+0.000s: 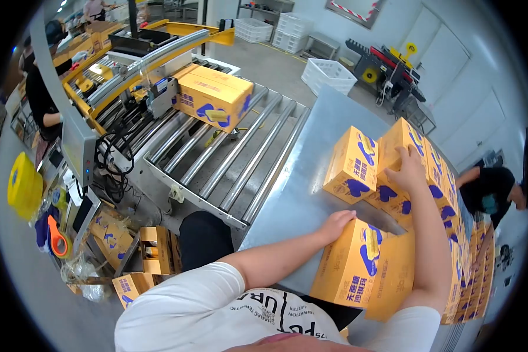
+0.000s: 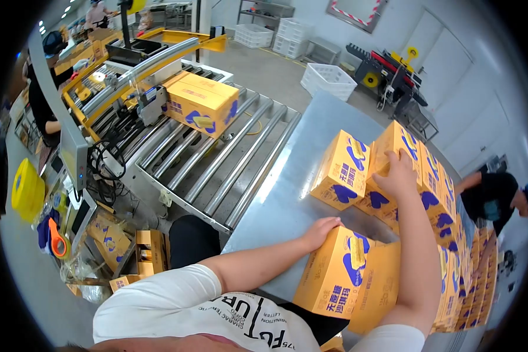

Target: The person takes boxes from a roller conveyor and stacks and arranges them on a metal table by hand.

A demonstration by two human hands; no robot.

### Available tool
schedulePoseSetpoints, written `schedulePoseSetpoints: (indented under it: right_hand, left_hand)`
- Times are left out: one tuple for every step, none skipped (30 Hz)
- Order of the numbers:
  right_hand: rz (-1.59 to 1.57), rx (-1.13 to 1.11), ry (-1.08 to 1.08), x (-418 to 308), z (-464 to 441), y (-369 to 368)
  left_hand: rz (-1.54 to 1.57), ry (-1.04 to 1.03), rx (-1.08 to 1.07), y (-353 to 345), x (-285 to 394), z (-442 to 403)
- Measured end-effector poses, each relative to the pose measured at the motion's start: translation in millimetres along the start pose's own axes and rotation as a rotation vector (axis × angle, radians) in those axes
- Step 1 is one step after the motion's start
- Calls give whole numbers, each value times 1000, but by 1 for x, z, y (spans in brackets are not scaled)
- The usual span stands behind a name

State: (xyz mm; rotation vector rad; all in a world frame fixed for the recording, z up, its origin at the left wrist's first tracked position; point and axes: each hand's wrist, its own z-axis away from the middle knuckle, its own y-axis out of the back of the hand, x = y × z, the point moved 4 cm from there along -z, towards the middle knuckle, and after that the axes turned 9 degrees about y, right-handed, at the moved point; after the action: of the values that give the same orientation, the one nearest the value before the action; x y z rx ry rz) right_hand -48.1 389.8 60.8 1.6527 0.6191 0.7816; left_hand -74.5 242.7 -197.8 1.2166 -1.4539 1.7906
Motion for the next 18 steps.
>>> schedulePoseSetpoints:
  right_hand:
    - [5, 9, 7, 2, 1, -2]
    - [14, 19, 21, 3, -1, -2]
    - [23, 19, 27, 3, -4, -1]
    - [26, 17, 31, 3, -5, -1]
    - [25, 4, 28, 3, -4, -3]
    - [30, 7, 31, 1, -4, -3]
    - [35, 11, 30, 1, -3, -2]
    - [42, 18, 24, 0, -4, -1]
    - [52, 44, 33, 0, -3, -2]
    - [36, 77, 51, -1, -4, -2]
    - [21, 108, 67, -1, -4, -1]
    - [5, 140, 82, 0, -3, -1]
    - [6, 118, 87, 2, -5, -3]
    - [7, 98, 91, 3, -8, -4]
    - [7, 79, 95, 3, -10, -4]
    - [38, 132, 87, 2, -10, -2]
    - [70, 184, 79, -5, -6, 3]
    - [103, 236, 69, -8, -4, 7]
  left_hand:
    - [-23, 13, -6, 0, 2, 2]
    - [-42, 21, -7, 0, 4, 1]
    - [-29, 1, 8, -1, 3, 0]
    - [-35, 5, 22, 0, 3, -4]
    - [-42, 23, 34, -1, 6, -1]
    - [-50, 49, 42, -2, 2, 2]
    - [-53, 17, 36, -1, -2, -2]
    - [-37, 34, 30, 0, 1, 0]
    - [-22, 51, 19, -2, 4, 2]
    - [-7, 69, 5, -3, 7, 4]
    - [9, 64, 5, -4, 5, 3]
    - [26, 61, 5, -4, 3, 1]
    - [41, 57, 4, -4, 1, 1]
    - [32, 50, 5, -4, 0, 0]
    - [21, 43, 5, -3, 0, -1]
    - [10, 36, 6, -2, -1, -2]
    - [19, 41, 5, -2, -2, -2]
    - [28, 45, 3, -2, -3, -2]
